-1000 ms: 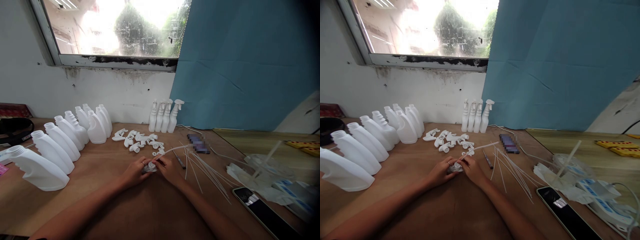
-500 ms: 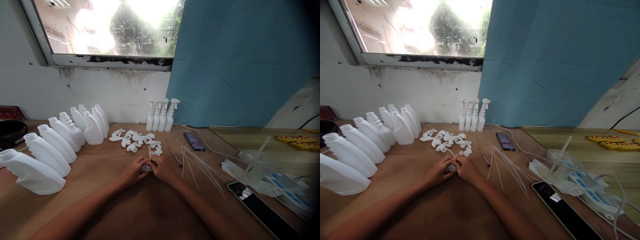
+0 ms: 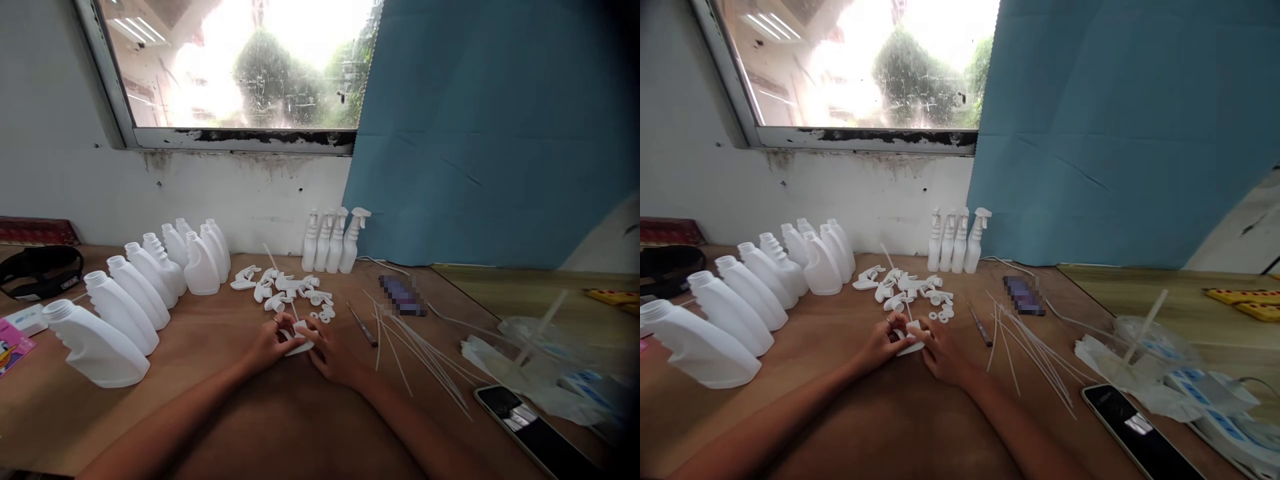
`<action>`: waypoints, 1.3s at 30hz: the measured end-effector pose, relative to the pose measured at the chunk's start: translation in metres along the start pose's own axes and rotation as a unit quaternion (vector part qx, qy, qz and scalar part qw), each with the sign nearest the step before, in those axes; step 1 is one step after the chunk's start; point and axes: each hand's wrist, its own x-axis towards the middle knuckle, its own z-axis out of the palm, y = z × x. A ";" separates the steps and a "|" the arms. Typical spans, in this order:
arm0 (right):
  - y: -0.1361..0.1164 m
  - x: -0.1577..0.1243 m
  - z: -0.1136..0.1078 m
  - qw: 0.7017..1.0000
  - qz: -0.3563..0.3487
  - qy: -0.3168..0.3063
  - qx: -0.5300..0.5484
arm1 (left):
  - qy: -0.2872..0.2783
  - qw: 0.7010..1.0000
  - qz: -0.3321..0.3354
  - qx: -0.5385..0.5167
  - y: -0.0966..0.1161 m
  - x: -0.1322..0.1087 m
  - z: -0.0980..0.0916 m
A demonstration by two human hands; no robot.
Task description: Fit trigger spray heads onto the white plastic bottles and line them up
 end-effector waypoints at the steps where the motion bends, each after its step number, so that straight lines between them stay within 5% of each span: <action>1: 0.000 0.001 0.002 1.000 -0.009 -0.001 -0.018 | -0.020 1.000 0.006 0.003 0.001 -0.001 0.000; 4: 0.002 -0.001 0.005 0.999 -0.007 0.017 -0.045 | -0.026 0.998 0.040 0.035 0.002 -0.002 -0.005; 7: 0.005 -0.006 0.001 0.997 0.019 0.051 -0.053 | 0.127 0.982 0.067 0.125 -0.005 0.007 -0.030; 11: 0.009 -0.011 -0.009 0.991 0.053 0.118 -0.043 | 0.348 0.880 0.095 0.308 -0.033 0.025 -0.093; 16: 0.012 -0.010 -0.008 0.986 0.084 0.141 -0.013 | 0.465 0.816 0.018 0.344 -0.067 0.026 -0.157; 26: 0.008 -0.012 -0.003 0.991 0.080 0.106 0.028 | 0.471 0.811 -0.057 0.342 -0.079 0.031 -0.158; 33: 0.009 -0.017 -0.007 0.991 0.052 0.123 0.024 | 0.494 0.794 -0.076 0.348 -0.062 0.024 -0.154; 36: 0.013 -0.018 -0.021 0.974 0.099 0.197 0.055 | 0.438 0.786 0.001 0.436 -0.046 0.015 -0.145; 39: 0.023 -0.012 -0.047 0.896 0.201 0.339 0.203 | 0.340 0.785 0.119 0.505 -0.035 0.010 -0.134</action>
